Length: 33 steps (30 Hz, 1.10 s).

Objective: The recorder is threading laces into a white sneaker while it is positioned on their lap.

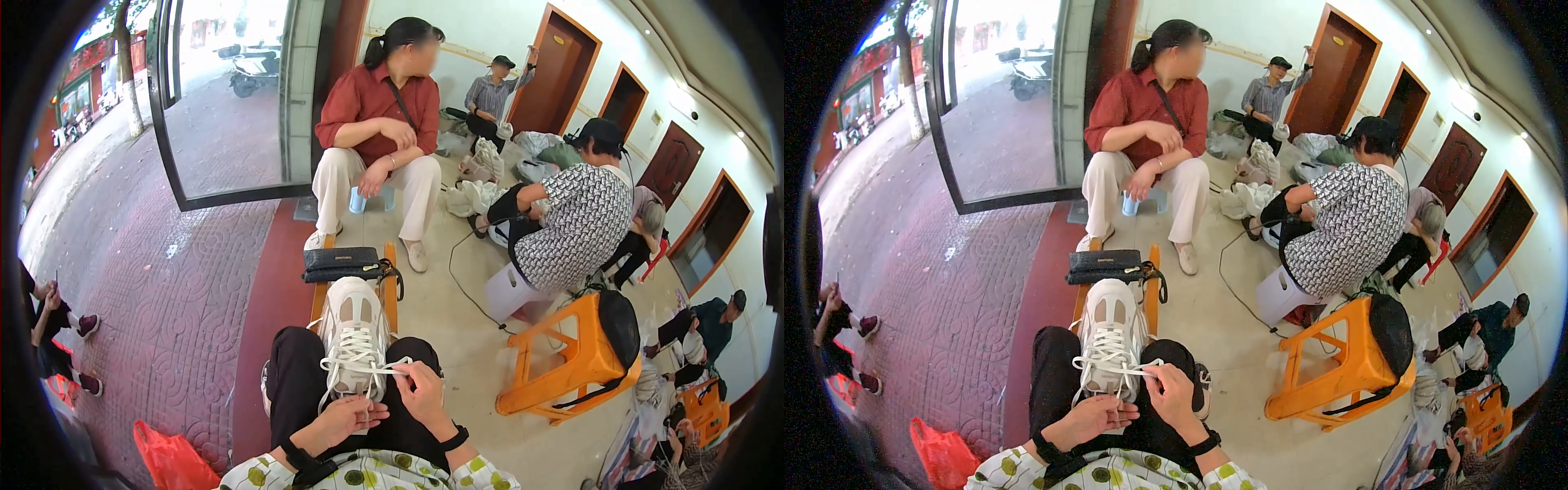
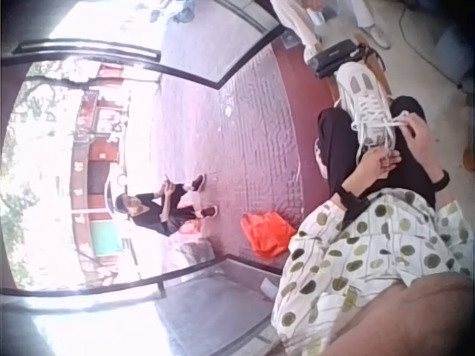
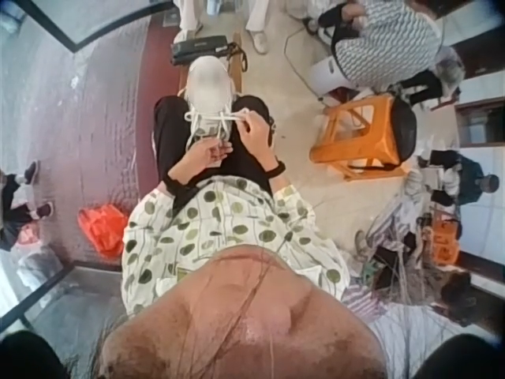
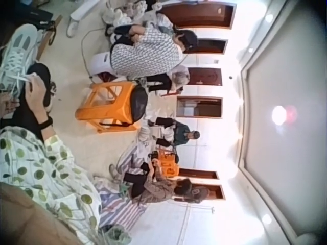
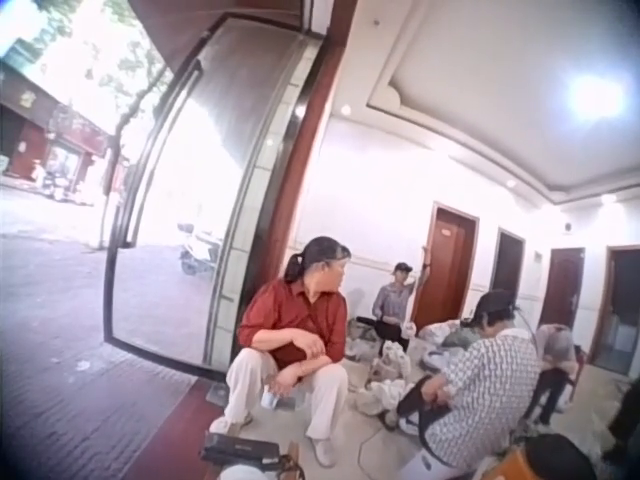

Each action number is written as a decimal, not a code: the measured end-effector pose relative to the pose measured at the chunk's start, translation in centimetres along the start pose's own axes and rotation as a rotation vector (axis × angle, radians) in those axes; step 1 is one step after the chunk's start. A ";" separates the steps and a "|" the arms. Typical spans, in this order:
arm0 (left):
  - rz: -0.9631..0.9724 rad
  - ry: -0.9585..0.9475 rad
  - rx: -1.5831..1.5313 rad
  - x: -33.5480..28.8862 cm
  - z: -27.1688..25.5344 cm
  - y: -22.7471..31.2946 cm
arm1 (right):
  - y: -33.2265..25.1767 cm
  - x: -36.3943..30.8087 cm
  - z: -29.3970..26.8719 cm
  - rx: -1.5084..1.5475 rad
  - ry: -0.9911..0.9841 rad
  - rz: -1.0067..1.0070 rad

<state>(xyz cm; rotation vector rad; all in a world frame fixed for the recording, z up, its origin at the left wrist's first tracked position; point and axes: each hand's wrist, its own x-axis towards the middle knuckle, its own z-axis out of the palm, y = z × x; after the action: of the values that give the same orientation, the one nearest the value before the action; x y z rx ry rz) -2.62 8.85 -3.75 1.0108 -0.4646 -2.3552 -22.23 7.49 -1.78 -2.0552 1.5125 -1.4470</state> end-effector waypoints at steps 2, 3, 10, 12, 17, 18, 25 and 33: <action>0.012 -0.021 0.029 0.0 -0.1 -0.1 | 0.0 0.0 0.0 0.001 -0.002 0.007; 0.021 -0.040 0.059 0.0 -0.2 -0.2 | -0.1 -0.1 -0.1 0.002 -0.004 0.017; 0.105 -0.090 0.370 -0.9 1.5 -0.4 | 0.5 -0.6 -0.6 -0.007 0.004 0.011; 0.216 -0.188 0.587 -2.4 2.2 0.1 | 0.6 -0.8 -0.3 0.026 -0.001 0.031; 0.303 -0.190 0.816 -6.7 0.7 -0.4 | -0.9 0.7 1.0 0.084 -0.131 0.142; 0.297 -0.183 0.849 -6.8 1.0 -0.4 | -0.6 0.8 0.3 0.050 -0.203 0.251; 0.526 -0.199 0.886 -7.6 0.5 -2.2 | 0.5 2.1 -0.2 0.020 -0.312 0.217; 0.424 -0.481 0.823 -9.5 0.9 -3.0 | -0.8 1.1 1.6 -0.001 -0.300 0.038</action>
<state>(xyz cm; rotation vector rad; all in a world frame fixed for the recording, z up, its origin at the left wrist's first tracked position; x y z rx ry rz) 1.23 16.96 0.71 0.5353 -1.7387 -1.9930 -20.51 6.35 -1.44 -2.1168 1.4205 -1.0653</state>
